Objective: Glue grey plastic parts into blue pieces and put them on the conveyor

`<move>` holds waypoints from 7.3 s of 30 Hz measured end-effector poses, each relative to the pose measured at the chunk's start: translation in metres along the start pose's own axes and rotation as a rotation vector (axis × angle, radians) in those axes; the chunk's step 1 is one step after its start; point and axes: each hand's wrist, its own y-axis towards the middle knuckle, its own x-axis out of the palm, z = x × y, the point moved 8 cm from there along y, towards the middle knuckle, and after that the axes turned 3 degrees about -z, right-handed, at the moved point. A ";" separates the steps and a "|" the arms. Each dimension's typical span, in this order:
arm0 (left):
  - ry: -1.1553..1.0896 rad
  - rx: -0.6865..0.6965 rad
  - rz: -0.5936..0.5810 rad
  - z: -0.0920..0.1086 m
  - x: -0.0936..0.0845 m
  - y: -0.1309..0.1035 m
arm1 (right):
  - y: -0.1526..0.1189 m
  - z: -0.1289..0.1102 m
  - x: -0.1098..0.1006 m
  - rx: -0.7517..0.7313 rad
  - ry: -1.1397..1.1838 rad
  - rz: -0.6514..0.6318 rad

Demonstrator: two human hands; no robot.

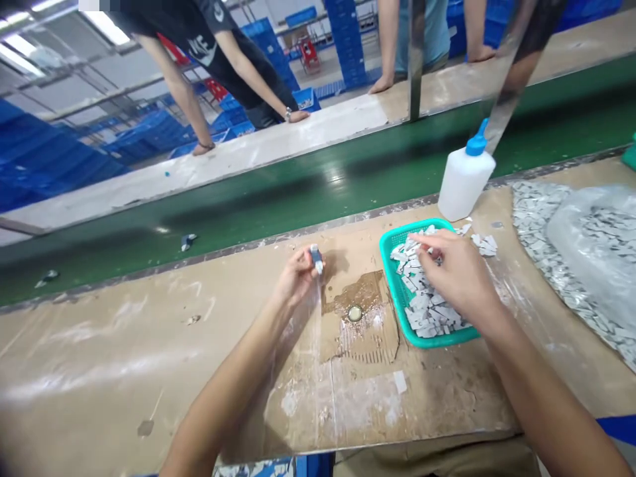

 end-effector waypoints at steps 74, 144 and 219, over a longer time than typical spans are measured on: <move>0.360 0.414 0.159 0.008 -0.043 -0.020 | -0.079 -0.081 0.116 -0.773 -0.256 -0.441; 0.197 0.120 -0.330 -0.041 0.035 -0.108 | -0.070 -0.082 0.081 -0.670 0.241 -0.291; 1.308 0.738 0.191 0.061 0.042 0.018 | -0.004 0.002 0.073 -0.203 -0.502 -0.181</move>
